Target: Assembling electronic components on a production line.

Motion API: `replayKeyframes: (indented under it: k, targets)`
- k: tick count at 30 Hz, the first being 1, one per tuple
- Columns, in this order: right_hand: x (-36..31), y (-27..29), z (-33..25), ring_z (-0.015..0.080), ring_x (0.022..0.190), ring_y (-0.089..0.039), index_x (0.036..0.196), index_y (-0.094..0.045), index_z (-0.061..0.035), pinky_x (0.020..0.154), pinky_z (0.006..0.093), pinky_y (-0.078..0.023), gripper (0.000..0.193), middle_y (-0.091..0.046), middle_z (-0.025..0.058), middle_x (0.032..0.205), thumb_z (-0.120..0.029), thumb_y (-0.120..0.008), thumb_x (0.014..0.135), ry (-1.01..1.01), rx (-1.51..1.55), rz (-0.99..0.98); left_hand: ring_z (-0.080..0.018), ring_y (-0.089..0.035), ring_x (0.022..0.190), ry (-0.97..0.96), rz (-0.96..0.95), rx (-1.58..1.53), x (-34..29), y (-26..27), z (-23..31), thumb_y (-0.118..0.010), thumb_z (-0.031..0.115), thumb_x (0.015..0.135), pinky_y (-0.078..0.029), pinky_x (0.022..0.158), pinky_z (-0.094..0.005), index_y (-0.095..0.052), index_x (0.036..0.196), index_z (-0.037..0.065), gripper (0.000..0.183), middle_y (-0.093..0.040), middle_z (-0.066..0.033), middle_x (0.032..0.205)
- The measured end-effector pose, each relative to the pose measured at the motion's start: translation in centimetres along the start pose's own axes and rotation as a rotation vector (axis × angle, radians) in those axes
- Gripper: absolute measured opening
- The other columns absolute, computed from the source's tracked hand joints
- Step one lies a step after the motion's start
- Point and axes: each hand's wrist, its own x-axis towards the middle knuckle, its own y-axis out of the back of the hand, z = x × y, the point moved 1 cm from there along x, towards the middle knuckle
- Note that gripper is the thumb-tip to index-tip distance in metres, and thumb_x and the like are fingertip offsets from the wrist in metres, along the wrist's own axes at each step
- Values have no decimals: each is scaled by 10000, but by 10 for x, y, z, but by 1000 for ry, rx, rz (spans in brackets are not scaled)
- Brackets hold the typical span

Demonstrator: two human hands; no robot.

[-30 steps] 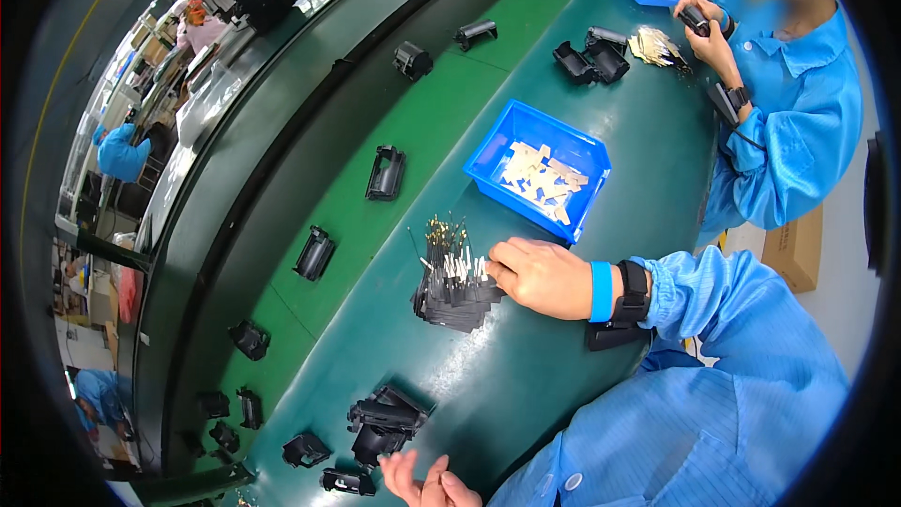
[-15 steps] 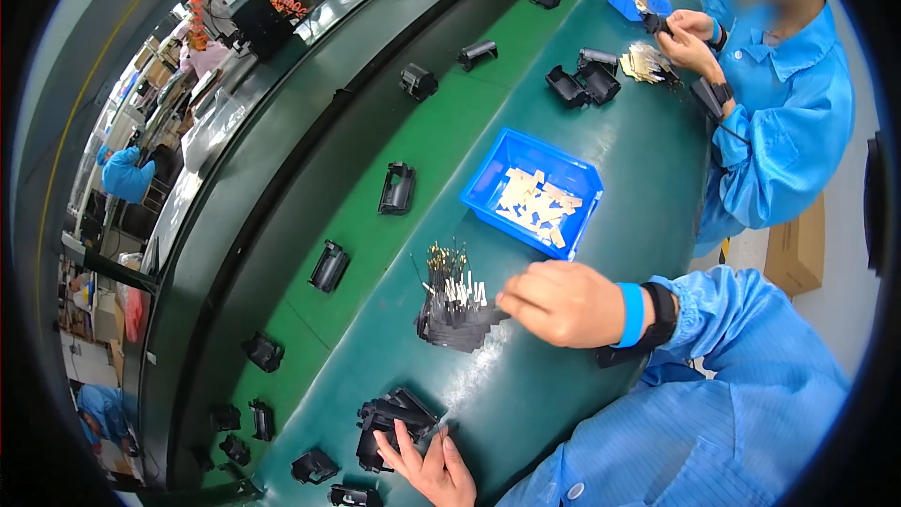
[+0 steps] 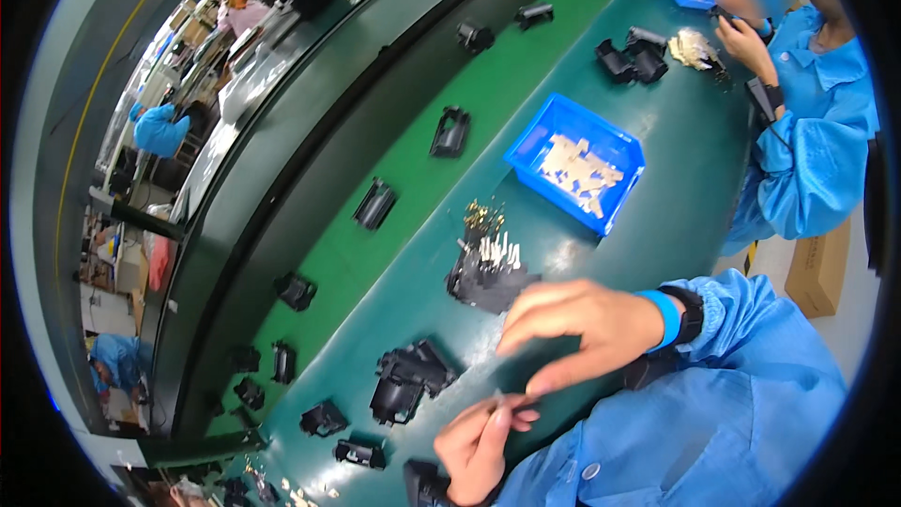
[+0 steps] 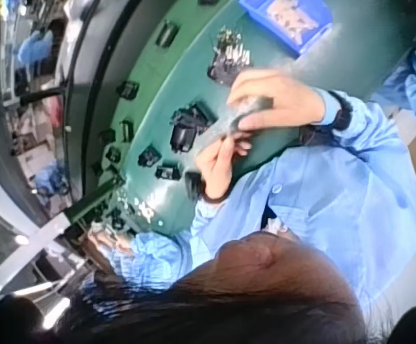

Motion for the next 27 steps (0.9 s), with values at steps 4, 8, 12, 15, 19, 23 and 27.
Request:
replayKeyframes:
  k: [4, 8, 12, 15, 19, 23, 27]
  targets:
    - [0, -23, 13, 212, 755, -587, 881, -615, -6, 647, 295, -467, 219, -584, 98, 850, -220, -626, 837, -142, 307, -60, -205, -625, 662, 71, -132, -517, 17, -9, -33, -507, 114, 915, -508, 592, -283, -600, 871, -107, 244, -642, -184, 817]
    - [-3, -25, 16, 188, 692, -584, 856, -656, -10, 597, 282, -461, 147, -591, 79, 793, -143, -594, 854, -130, 273, 153, -199, -624, 671, 159, -128, -470, 11, -10, -38, -511, 156, 919, -507, 560, -277, -592, 937, -99, 268, -631, -207, 870]
    - [-5, -22, 12, 194, 739, -573, 887, -656, -23, 611, 300, -456, 147, -581, 55, 802, -113, -619, 777, 186, -165, 244, -202, -597, 624, 211, -88, -761, 8, -2, -47, -447, 337, 936, -474, 527, -279, -583, 946, -100, 458, -619, -185, 819]
    - [-12, -34, 9, 206, 782, -560, 884, -643, -20, 622, 322, -450, 187, -577, 53, 830, -112, -623, 723, 495, -439, 221, -199, -584, 604, 214, -108, -862, 10, -6, -44, -452, 276, 940, -467, 528, -283, -603, 888, -93, 402, -618, -173, 789]
    - [-17, -44, 9, 232, 827, -547, 883, -627, -8, 636, 343, -444, 204, -577, 84, 877, -117, -615, 712, 589, -518, 194, -181, -577, 599, 187, 19, -784, 7, -2, -52, -507, 164, 914, -461, 530, -270, -617, 855, -86, 279, -611, -147, 730]
    - [-14, -32, 10, 264, 897, -518, 981, -610, -33, 748, 391, -424, 265, -555, 80, 988, -56, -582, 718, 429, -327, 61, -173, -577, 581, 111, 122, -632, 5, 2, -62, -561, 70, 874, -449, 496, -250, -626, 869, -81, 164, -618, -146, 746]
    - [-9, -18, 5, 315, 950, -480, 1035, -605, -60, 825, 413, -396, 344, -534, 99, 1054, 11, -568, 701, 156, 31, 73, -170, -587, 583, -12, 126, -499, 11, -3, -50, -560, 8, 860, -457, 493, -248, -625, 884, -96, 125, -631, -165, 786]
